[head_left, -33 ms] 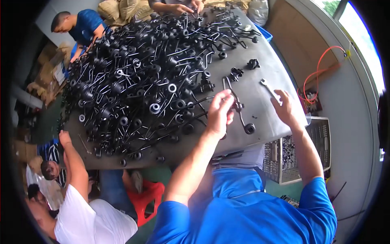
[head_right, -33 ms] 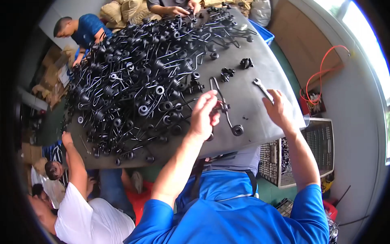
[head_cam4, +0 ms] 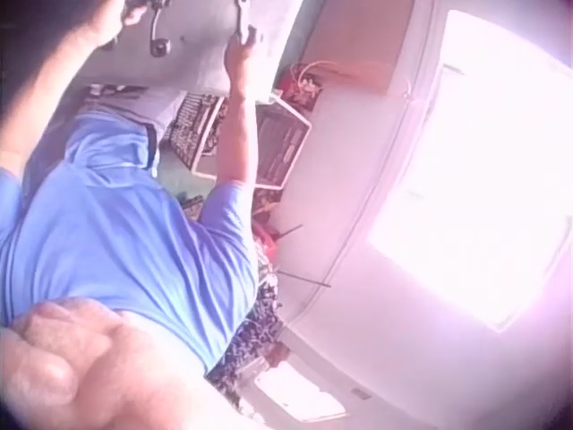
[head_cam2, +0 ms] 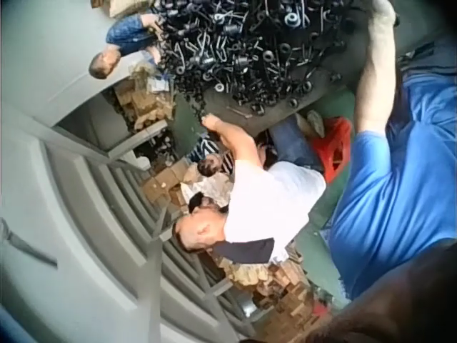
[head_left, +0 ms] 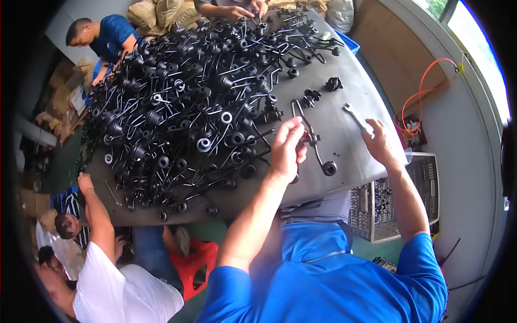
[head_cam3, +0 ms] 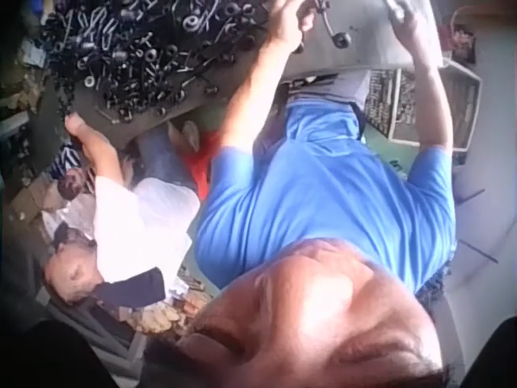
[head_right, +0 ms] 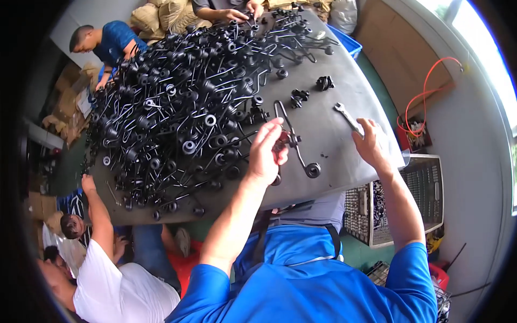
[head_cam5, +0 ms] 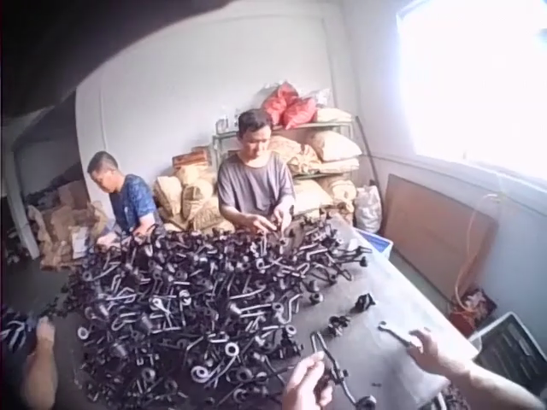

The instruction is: The recorder is assembling small black metal components at a workbench in a factory setting.

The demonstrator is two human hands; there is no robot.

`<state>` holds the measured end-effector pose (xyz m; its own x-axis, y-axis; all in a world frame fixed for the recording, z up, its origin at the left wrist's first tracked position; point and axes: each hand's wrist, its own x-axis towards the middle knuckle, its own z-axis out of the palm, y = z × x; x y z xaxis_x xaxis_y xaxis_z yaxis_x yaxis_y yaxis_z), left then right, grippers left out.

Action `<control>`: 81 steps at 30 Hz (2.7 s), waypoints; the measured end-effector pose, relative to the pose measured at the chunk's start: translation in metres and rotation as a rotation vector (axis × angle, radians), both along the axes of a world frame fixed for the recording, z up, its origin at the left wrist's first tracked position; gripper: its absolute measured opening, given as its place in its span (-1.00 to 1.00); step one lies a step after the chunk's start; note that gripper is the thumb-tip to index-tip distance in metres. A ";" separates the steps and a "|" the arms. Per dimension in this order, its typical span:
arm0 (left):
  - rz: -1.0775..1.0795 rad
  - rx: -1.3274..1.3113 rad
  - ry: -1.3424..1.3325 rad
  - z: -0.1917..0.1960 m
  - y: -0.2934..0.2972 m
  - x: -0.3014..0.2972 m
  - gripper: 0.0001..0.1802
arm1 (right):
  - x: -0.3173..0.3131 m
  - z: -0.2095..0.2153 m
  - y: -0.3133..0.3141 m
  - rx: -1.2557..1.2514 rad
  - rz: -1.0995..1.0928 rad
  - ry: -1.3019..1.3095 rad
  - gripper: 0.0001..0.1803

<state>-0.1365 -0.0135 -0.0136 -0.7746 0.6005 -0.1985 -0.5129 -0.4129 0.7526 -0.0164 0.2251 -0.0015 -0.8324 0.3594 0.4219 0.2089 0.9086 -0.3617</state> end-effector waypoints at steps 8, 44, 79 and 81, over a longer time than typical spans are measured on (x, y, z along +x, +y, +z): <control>0.048 0.099 -0.032 0.001 -0.004 -0.004 -0.68 | 0.009 0.003 0.016 -0.328 -0.153 -0.284 -0.75; -0.278 0.136 1.196 0.086 -0.011 0.069 -0.58 | 0.003 0.002 -0.062 -1.071 0.323 -0.472 -0.67; -0.258 -1.213 1.613 0.028 -0.034 -0.039 -0.44 | 0.371 -0.305 0.138 -1.785 -1.374 0.497 -0.84; -0.241 -1.199 1.636 0.037 -0.037 -0.037 -0.52 | 0.388 -0.329 0.117 -1.803 -1.365 0.343 -0.88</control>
<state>-0.1738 -0.0507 0.0236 -0.5455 0.8218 0.1645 0.8276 0.4972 0.2605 0.3713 0.3424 -0.3301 0.1578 0.5032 -0.8496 -0.0139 -0.8592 -0.5115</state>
